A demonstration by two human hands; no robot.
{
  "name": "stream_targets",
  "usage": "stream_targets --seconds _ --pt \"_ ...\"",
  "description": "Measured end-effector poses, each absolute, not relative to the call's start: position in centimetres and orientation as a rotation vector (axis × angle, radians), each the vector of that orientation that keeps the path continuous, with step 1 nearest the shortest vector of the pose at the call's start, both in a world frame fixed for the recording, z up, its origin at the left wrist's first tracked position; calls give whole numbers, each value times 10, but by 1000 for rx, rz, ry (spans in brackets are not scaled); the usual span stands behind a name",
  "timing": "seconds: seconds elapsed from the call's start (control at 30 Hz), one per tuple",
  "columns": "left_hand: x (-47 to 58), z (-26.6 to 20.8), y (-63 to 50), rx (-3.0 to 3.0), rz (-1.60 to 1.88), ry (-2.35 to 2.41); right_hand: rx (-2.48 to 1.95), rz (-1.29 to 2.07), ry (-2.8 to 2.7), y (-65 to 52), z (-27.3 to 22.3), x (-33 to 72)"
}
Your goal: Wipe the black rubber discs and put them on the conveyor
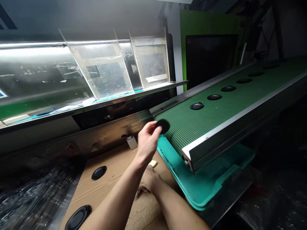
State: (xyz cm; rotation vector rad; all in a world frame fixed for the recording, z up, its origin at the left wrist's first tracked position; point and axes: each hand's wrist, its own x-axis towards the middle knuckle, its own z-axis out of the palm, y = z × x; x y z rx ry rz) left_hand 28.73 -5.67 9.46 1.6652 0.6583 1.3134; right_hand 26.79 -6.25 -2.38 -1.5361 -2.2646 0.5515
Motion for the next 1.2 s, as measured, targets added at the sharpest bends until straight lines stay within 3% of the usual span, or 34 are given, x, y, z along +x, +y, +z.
stream_targets --seconds 0.17,0.37,0.6,0.93,1.2 --pt "151 19 -68 847 1376 788 -1758 566 -2216 -62 -30 264" --pt "75 -46 -63 520 1432 904 -1550 520 -2192 -66 -36 266" --pt "64 -56 -60 536 1279 794 -1475 263 -1956 -57 -47 255" --pt "59 -56 -59 337 1160 519 -1373 528 -1716 -57 -56 236" --pt "61 -62 -51 352 1144 514 -1676 1 -1793 21 2 251"
